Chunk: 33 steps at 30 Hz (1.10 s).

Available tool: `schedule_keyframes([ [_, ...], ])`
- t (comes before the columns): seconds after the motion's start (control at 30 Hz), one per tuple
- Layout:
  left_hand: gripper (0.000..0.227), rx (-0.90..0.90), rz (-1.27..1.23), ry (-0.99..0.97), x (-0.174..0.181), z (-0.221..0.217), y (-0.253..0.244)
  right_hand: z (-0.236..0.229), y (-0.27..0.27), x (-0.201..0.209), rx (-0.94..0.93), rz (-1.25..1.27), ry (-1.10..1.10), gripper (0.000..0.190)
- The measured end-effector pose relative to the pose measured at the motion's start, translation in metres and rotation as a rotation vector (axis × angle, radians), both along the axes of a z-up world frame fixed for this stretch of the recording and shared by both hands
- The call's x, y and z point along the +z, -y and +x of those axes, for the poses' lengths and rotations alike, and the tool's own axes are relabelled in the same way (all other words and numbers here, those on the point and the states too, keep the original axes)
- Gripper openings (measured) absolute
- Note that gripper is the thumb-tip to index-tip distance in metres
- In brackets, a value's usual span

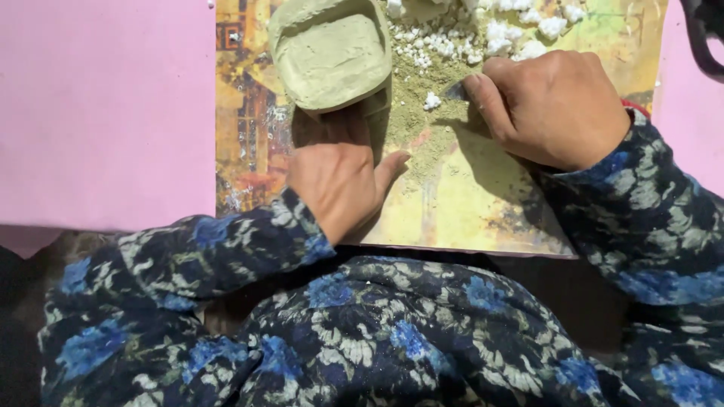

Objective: Using a utility knife to carve and scrape a block of floral foam into a container shape.

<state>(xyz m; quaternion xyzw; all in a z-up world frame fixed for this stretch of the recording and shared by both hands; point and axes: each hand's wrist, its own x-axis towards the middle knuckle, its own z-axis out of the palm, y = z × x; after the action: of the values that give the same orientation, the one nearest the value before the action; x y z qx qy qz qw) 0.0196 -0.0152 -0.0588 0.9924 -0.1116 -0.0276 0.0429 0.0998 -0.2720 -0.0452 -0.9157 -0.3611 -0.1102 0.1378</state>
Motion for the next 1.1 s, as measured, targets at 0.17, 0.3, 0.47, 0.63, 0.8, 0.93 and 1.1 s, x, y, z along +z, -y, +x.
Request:
schedule_keyframes([
  [0.17, 0.073, 0.023, -0.009, -0.041, -0.001, 0.001, 0.006, -0.001, -0.004, 0.003, -0.015, -0.016, -0.042, 0.035],
  [0.3, 0.068, 0.022, -0.056, -0.028, -0.003, -0.002, 0.009, -0.002, -0.005, 0.005, -0.025, -0.015, -0.078, 0.036],
  [0.47, 0.060, -0.003, -0.145, 0.136, -0.004, -0.011, 0.005, -0.001, -0.005, 0.004, -0.033, -0.020, -0.077, 0.036],
  [0.63, 0.057, 0.048, -0.061, 0.162, 0.001, -0.012, 0.011, 0.000, -0.005, 0.003, -0.031, -0.004, -0.070, 0.035],
  [0.8, 0.058, 0.073, -0.034, -0.113, 0.002, 0.003, 0.015, -0.001, -0.005, 0.002, -0.021, -0.017, -0.056, 0.035],
  [0.93, 0.043, -0.069, -0.278, 0.117, -0.004, -0.008, 0.008, -0.001, -0.004, 0.002, -0.005, -0.021, -0.049, 0.035],
  [1.1, 0.042, -0.181, -0.152, 0.101, 0.029, -0.020, -0.003, -0.001, -0.005, 0.002, -0.019, -0.023, -0.078, 0.036],
])
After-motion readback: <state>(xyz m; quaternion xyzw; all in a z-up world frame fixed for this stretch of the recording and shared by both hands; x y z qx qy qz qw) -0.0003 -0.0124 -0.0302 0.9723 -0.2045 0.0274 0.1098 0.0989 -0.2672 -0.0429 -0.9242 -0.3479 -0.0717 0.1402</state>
